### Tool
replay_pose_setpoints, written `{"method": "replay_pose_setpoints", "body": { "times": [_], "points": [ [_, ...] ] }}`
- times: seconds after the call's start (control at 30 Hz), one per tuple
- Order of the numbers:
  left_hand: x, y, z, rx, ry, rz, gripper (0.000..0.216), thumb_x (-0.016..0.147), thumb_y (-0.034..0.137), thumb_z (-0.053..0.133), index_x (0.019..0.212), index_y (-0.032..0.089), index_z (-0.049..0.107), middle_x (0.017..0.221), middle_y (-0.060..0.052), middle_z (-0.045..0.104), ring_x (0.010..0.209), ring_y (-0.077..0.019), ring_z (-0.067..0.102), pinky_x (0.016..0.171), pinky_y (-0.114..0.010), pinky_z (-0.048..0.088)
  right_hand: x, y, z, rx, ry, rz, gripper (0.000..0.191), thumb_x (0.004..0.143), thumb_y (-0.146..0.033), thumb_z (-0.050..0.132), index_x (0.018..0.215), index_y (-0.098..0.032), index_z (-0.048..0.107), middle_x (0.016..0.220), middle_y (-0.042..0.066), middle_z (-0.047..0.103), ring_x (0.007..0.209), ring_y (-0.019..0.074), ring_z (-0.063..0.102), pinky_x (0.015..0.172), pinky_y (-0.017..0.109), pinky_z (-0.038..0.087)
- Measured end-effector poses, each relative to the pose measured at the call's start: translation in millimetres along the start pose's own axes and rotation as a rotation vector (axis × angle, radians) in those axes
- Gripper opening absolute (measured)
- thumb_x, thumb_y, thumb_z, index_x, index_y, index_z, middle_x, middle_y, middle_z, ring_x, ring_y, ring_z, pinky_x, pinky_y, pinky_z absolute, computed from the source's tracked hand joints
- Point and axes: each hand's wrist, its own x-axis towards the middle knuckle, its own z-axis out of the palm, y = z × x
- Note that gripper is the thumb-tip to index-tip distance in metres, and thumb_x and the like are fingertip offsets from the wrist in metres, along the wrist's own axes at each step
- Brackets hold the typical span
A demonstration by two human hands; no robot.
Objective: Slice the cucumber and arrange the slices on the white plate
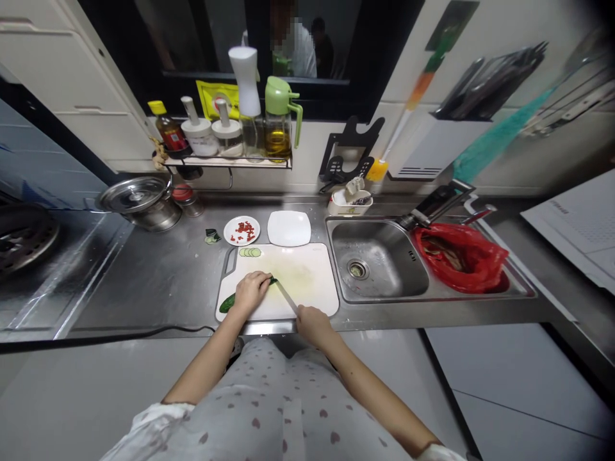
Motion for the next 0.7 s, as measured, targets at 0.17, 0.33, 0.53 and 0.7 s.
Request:
{"method": "replay_pose_setpoints", "body": {
  "times": [0.17, 0.33, 0.53, 0.7],
  "points": [
    [0.6, 5.6, -7.2, -0.026, -0.04, -0.092, 0.029, 0.093, 0.035, 0.049, 0.114, 0.027, 0.068, 0.114, -0.003, 0.07, 0.105, -0.0204, 0.062, 0.09, -0.031, 0.048, -6.4, 11.0, -6.0, -0.033, 0.048, 0.036, 0.031, 0.093, -0.016, 0.036, 0.111, -0.016, 0.062, 0.1, 0.015, 0.071, 0.098, 0.0253, 0.066, 0.076, 0.032, 0.044],
    [2.3, 4.8, -7.9, -0.076, 0.011, -0.137, 0.029, 0.092, 0.036, 0.051, 0.112, 0.026, 0.069, 0.116, -0.004, 0.069, 0.107, -0.0216, 0.062, 0.094, -0.033, 0.048, -4.8, 17.3, -7.1, -0.04, 0.124, 0.087, 0.035, 0.097, -0.022, 0.036, 0.127, -0.023, 0.053, 0.1, 0.011, 0.071, 0.095, 0.0222, 0.067, 0.074, 0.029, 0.041],
    [10.0, 8.9, -10.4, -0.204, 0.121, -0.152, 0.032, 0.092, 0.039, 0.049, 0.11, 0.023, 0.069, 0.115, -0.006, 0.068, 0.108, -0.0214, 0.061, 0.098, -0.035, 0.046, -0.9, 18.2, -7.2, -0.064, 0.28, 0.115, 0.033, 0.093, -0.026, 0.049, 0.125, -0.021, 0.054, 0.107, 0.01, 0.068, 0.098, 0.022, 0.063, 0.079, 0.029, 0.039],
    [18.3, 20.3, -17.5, -0.205, 0.044, -0.036, 0.033, 0.088, 0.044, 0.055, 0.111, 0.024, 0.07, 0.116, -0.006, 0.067, 0.111, -0.0224, 0.058, 0.101, -0.037, 0.044, 3.9, 23.2, -8.5, -0.1, 0.355, 0.082, 0.044, 0.089, -0.026, 0.056, 0.133, -0.019, 0.049, 0.108, 0.011, 0.067, 0.101, 0.0225, 0.061, 0.084, 0.029, 0.037]
  ]
}}
